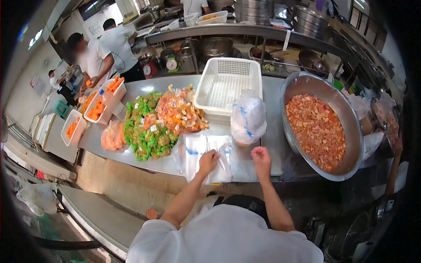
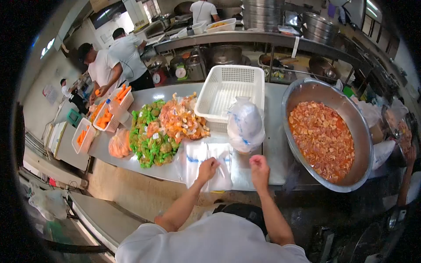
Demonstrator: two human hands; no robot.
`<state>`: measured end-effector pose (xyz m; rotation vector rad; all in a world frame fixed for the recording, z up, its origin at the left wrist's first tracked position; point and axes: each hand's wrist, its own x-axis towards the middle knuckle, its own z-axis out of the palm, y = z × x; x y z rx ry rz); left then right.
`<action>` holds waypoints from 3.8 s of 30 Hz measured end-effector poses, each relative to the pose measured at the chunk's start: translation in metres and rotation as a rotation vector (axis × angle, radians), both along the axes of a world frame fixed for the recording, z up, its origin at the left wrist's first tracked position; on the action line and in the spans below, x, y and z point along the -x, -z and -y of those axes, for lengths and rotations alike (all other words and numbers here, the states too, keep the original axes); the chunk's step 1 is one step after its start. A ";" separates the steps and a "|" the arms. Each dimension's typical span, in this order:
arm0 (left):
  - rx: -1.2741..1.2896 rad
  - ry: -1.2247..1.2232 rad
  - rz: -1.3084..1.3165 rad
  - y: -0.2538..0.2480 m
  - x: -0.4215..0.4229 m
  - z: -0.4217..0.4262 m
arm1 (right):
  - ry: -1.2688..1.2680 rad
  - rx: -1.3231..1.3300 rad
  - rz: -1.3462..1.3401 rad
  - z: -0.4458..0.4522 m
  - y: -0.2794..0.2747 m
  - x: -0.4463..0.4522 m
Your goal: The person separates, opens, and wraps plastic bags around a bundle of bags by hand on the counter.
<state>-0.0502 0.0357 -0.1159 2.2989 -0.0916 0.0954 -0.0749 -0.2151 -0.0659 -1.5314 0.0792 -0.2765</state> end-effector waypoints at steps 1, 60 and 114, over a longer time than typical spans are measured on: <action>0.175 0.000 -0.007 0.016 -0.008 -0.009 | -0.058 0.011 -0.018 -0.007 0.000 0.007; 1.219 -0.071 -0.576 -0.097 0.064 0.038 | -0.412 -0.137 -0.402 -0.045 -0.036 0.034; -0.211 0.125 0.095 -0.055 -0.013 0.003 | 0.075 -0.517 -0.312 0.043 -0.050 0.012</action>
